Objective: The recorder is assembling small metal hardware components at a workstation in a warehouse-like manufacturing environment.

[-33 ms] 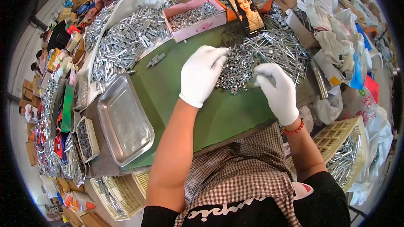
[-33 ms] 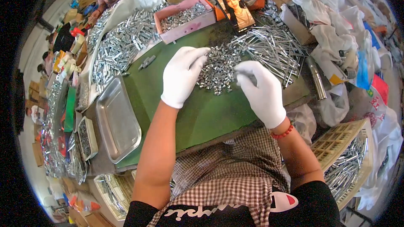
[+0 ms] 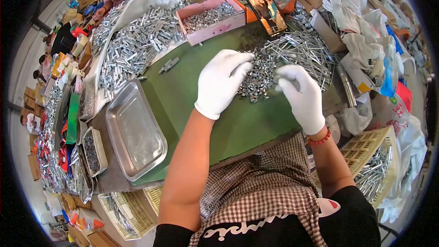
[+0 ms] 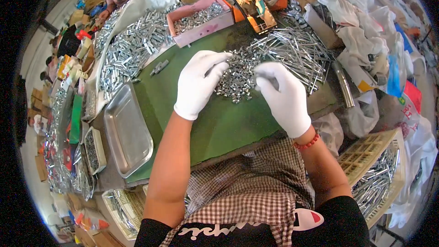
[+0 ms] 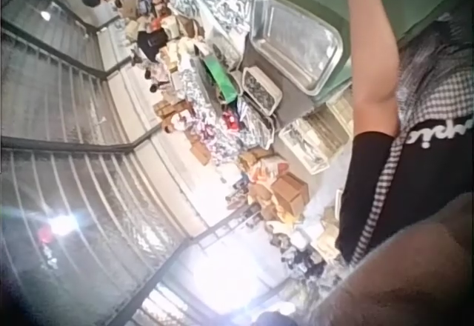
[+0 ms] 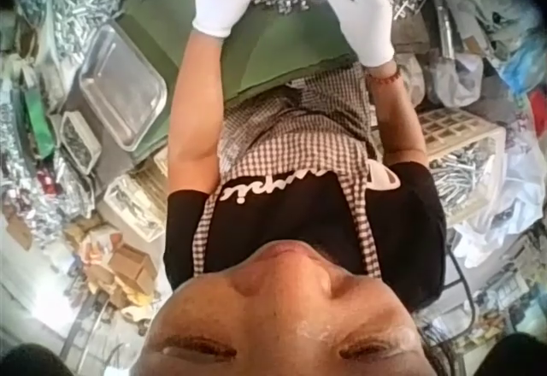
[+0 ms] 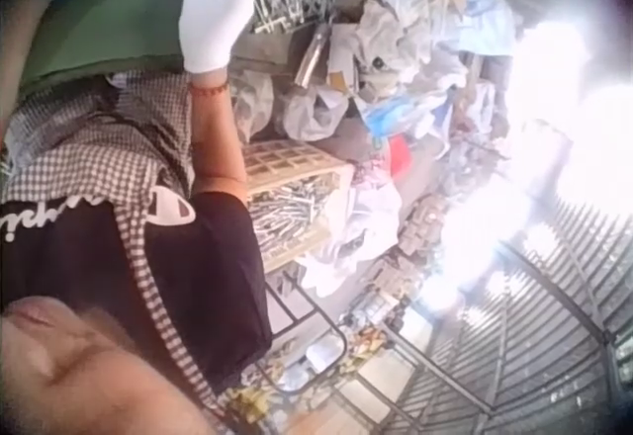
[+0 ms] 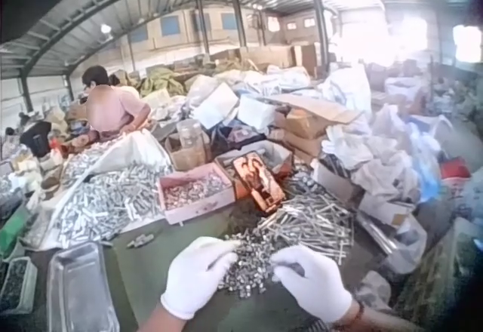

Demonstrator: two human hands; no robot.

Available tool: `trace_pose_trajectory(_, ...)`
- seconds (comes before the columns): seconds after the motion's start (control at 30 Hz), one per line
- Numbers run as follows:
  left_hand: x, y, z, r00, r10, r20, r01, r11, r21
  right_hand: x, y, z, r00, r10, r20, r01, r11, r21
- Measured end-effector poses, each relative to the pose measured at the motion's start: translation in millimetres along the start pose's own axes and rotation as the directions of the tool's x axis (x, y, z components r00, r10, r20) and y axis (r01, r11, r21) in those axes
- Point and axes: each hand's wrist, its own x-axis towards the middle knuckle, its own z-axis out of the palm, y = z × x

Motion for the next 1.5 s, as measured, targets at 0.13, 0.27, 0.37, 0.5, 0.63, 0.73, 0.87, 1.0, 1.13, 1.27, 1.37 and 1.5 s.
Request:
trace_pose_trajectory(0.13, -2.9, 15.8, -5.1, 1.000, 0.016, 0.013, -0.012, 0.953, -0.303, 21.2, -24.1, 16.8, 0.999, -0.005, 0.046, -0.005, 0.975, 0.224)
trace_pose_trajectory(0.27, -1.6, 19.2, -11.8, 0.992, -0.090, -0.090, 0.050, 0.928, -0.370, 36.7, -35.9, 25.2, 0.989, -0.021, 0.149, -0.010, 0.978, 0.210)
trace_pose_trajectory(0.37, -2.1, 11.4, -8.7, 0.990, -0.125, -0.068, 0.087, 0.910, -0.405, 40.3, -33.4, 30.0, 0.991, -0.057, 0.123, 0.040, 0.990, 0.132)
trace_pose_trajectory(0.5, -2.6, 9.7, -6.8, 0.983, -0.183, -0.025, 0.160, 0.912, -0.377, 40.4, -31.1, 31.2, 0.944, -0.319, 0.082, 0.329, 0.913, -0.242)
trace_pose_trajectory(0.63, -2.6, 3.4, -13.6, 0.974, -0.179, 0.141, 0.201, 0.966, -0.162, 41.2, -27.8, 21.8, 0.846, -0.524, 0.099, 0.505, 0.728, -0.464)
trace_pose_trajectory(0.73, -2.6, -5.6, -24.0, 0.939, -0.158, 0.304, 0.155, 0.987, 0.036, 36.0, -16.2, 7.7, 0.938, -0.339, -0.069, 0.311, 0.913, -0.266)
trace_pose_trajectory(0.87, -3.8, -10.3, -29.7, 0.879, -0.207, 0.430, 0.117, 0.967, 0.225, 16.1, -3.3, -9.2, 0.975, -0.220, -0.030, 0.199, 0.924, -0.327)
trace_pose_trajectory(1.0, -3.0, -11.8, -30.1, 0.857, -0.199, 0.475, 0.080, 0.963, 0.258, 7.4, 4.9, -6.4, 0.967, -0.246, 0.070, 0.250, 0.853, -0.459)
trace_pose_trajectory(1.13, -2.8, -15.9, -31.2, 0.866, -0.167, 0.472, 0.066, 0.973, 0.223, 9.5, 18.6, 0.7, 0.947, -0.288, 0.139, 0.316, 0.776, -0.546)
trace_pose_trajectory(1.27, 2.8, -12.0, -27.6, 0.894, -0.176, 0.411, 0.129, 0.982, 0.141, 11.5, 16.0, -6.8, 0.934, -0.319, 0.160, 0.347, 0.708, -0.616)
trace_pose_trajectory(1.37, 2.9, -7.0, -26.6, 0.922, -0.217, 0.320, 0.188, 0.975, 0.121, 4.9, 1.4, -21.1, 0.943, -0.320, 0.085, 0.308, 0.752, -0.582)
trace_pose_trajectory(1.5, 0.5, -9.6, -22.9, 0.967, -0.190, 0.173, 0.165, 0.975, 0.147, -13.6, -16.8, -64.1, 0.968, -0.250, -0.023, 0.177, 0.745, -0.643)
